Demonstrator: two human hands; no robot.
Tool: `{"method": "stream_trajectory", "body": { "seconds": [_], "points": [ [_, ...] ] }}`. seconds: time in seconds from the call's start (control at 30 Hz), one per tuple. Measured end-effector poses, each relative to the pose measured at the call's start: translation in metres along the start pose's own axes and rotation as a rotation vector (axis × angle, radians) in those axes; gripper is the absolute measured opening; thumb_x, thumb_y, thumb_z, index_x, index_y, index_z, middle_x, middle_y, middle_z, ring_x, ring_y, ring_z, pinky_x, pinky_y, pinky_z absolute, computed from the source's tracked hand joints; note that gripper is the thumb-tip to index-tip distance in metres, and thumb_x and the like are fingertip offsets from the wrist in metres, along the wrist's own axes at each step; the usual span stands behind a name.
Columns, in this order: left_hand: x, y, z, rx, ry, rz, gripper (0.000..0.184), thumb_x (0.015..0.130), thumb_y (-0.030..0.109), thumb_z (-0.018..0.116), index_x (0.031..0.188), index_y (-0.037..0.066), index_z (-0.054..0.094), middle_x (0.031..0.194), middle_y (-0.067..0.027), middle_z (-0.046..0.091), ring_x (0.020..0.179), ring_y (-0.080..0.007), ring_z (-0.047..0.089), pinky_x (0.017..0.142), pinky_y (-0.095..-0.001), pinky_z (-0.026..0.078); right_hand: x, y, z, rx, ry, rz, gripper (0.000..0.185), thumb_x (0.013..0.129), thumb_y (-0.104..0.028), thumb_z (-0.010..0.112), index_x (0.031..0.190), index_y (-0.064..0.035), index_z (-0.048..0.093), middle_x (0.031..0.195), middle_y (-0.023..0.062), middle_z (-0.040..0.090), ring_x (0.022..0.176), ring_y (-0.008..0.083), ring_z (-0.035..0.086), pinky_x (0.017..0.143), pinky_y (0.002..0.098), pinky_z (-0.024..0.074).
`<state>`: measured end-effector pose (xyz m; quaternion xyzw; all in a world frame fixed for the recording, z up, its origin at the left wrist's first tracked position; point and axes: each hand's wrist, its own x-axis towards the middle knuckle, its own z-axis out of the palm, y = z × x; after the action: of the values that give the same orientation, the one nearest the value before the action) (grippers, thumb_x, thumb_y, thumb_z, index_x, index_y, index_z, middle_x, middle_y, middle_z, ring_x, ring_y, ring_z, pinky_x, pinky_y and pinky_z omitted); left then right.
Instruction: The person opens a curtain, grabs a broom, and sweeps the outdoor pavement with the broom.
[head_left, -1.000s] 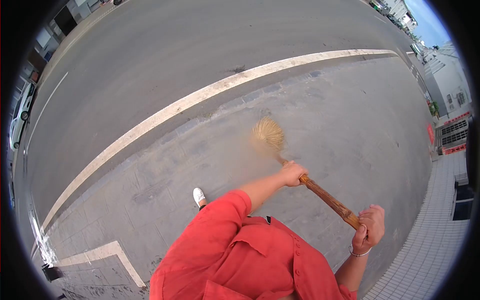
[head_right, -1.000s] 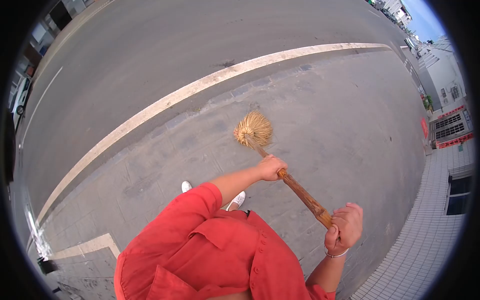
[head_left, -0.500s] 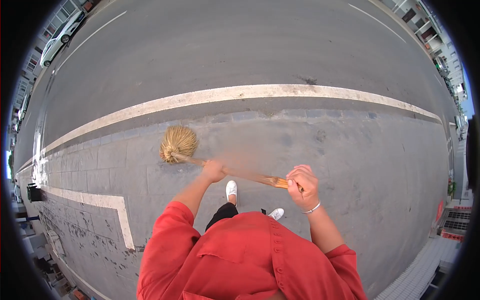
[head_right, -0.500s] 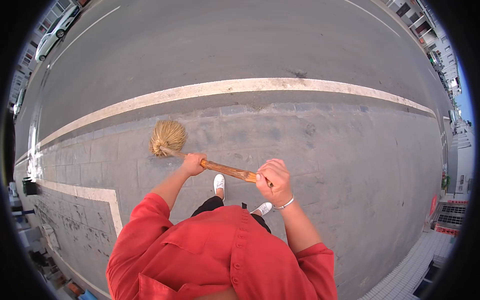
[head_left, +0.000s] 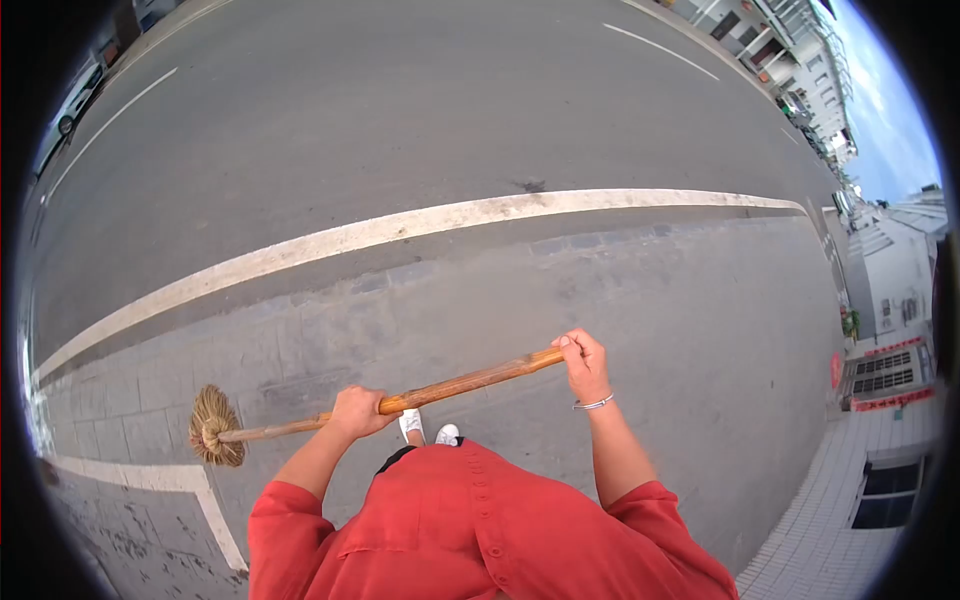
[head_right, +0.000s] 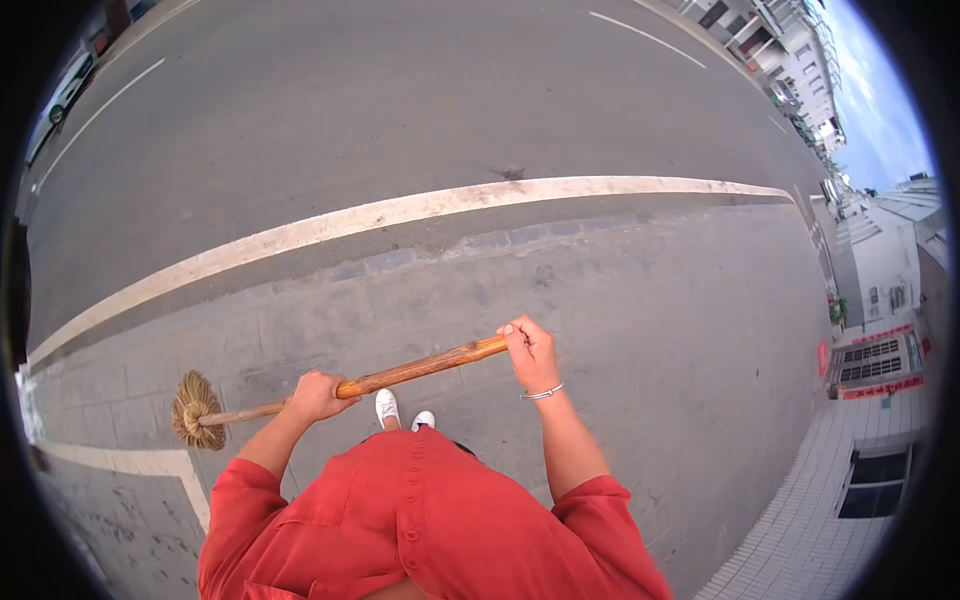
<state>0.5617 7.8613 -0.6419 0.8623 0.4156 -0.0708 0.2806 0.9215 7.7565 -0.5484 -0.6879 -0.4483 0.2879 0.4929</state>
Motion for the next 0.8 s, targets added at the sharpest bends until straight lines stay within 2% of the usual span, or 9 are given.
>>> {"method": "stream_trajectory", "body": {
  "seconds": [0.03, 0.17, 0.3, 0.37, 0.47, 0.57, 0.67, 0.8],
  "points": [
    [0.003, 0.033, -0.012, -0.042, 0.059, 0.055, 0.036, 0.074, 0.047, 0.072, 0.075, 0.011, 0.068, 0.064, -0.0131, 0.064, 0.069, -0.0356, 0.064, 0.065, -0.0449, 0.051, -0.003, -0.012, -0.029, 0.032, 0.128, -0.089, 0.021, 0.091, -0.016, 0.055, 0.08, -0.0005, 0.063, 0.067, 0.0025, 0.063, 0.061, 0.0052, 0.05, 0.055, 0.0243, 0.04],
    [0.029, 0.14, -0.03, -0.177, 0.215, 0.368, 0.031, 0.068, 0.036, 0.078, 0.068, 0.009, 0.063, 0.064, -0.0118, 0.063, 0.062, -0.0349, 0.06, 0.067, -0.0432, 0.048, -0.048, -0.118, -0.13, -0.066, 0.362, -0.337, 0.017, 0.089, -0.013, 0.054, 0.076, -0.0029, 0.06, 0.071, 0.0051, 0.065, 0.062, 0.0108, 0.055, 0.058, 0.0271, 0.043],
    [0.069, 0.174, -0.015, -0.25, 0.301, 0.553, 0.026, 0.067, 0.028, 0.078, 0.068, 0.008, 0.062, 0.066, -0.0129, 0.062, 0.067, -0.0354, 0.06, 0.068, -0.043, 0.047, -0.084, -0.15, -0.16, -0.161, 0.317, -0.638, 0.01, 0.082, -0.009, 0.056, 0.072, -0.0053, 0.057, 0.073, 0.0057, 0.064, 0.063, 0.0186, 0.059, 0.064, 0.0325, 0.0454],
    [0.087, 0.173, -0.003, -0.258, 0.276, 0.574, 0.023, 0.066, 0.024, 0.078, 0.069, 0.008, 0.062, 0.069, -0.014, 0.063, 0.07, -0.0359, 0.06, 0.067, -0.0439, 0.048, -0.102, -0.145, -0.145, -0.277, 0.287, -0.648, 0.008, 0.078, -0.007, 0.058, 0.071, -0.0059, 0.055, 0.071, 0.0051, 0.061, 0.063, 0.0208, 0.058, 0.066, 0.0347, 0.0455],
    [0.125, 0.131, 0.022, -0.205, 0.201, 0.585, 0.022, 0.067, 0.023, 0.078, 0.072, 0.008, 0.062, 0.073, -0.015, 0.064, 0.072, -0.0368, 0.061, 0.067, -0.0446, 0.048, -0.115, -0.124, -0.091, -0.402, 0.238, -0.648, 0.01, 0.074, -0.006, 0.06, 0.068, -0.0065, 0.051, 0.064, 0.0048, 0.054, 0.062, 0.0238, 0.055, 0.066, 0.0366, 0.0453],
    [0.145, 0.071, 0.033, -0.159, 0.108, 0.553, 0.024, 0.068, 0.024, 0.078, 0.074, 0.008, 0.062, 0.077, -0.0153, 0.064, 0.076, -0.0381, 0.062, 0.066, -0.0452, 0.049, -0.108, -0.101, -0.043, -0.403, 0.223, -0.613, 0.013, 0.076, -0.008, 0.061, 0.068, -0.0069, 0.051, 0.063, 0.0053, 0.051, 0.06, 0.0251, 0.052, 0.066, 0.0367, 0.0451],
    [0.138, 0.001, 0.032, -0.158, 0.084, 0.436, 0.025, 0.068, 0.025, 0.079, 0.074, 0.007, 0.061, 0.078, -0.0165, 0.065, 0.077, -0.039, 0.062, 0.066, -0.0453, 0.049, -0.093, -0.089, 0.018, -0.335, 0.203, -0.565, 0.015, 0.079, -0.01, 0.061, 0.068, -0.007, 0.051, 0.062, 0.0062, 0.05, 0.06, 0.0262, 0.051, 0.066, 0.0365, 0.0443],
    [0.097, -0.13, 0.018, -0.154, 0.081, 0.207, 0.026, 0.069, 0.026, 0.079, 0.076, 0.007, 0.062, 0.076, -0.0193, 0.064, 0.076, -0.0407, 0.063, 0.066, -0.0454, 0.05, -0.059, -0.096, 0.128, -0.256, 0.11, -0.555, 0.018, 0.083, -0.012, 0.058, 0.068, -0.0071, 0.05, 0.062, 0.0072, 0.048, 0.061, 0.0276, 0.05, 0.065, 0.0377, 0.0423]
  ]
}}
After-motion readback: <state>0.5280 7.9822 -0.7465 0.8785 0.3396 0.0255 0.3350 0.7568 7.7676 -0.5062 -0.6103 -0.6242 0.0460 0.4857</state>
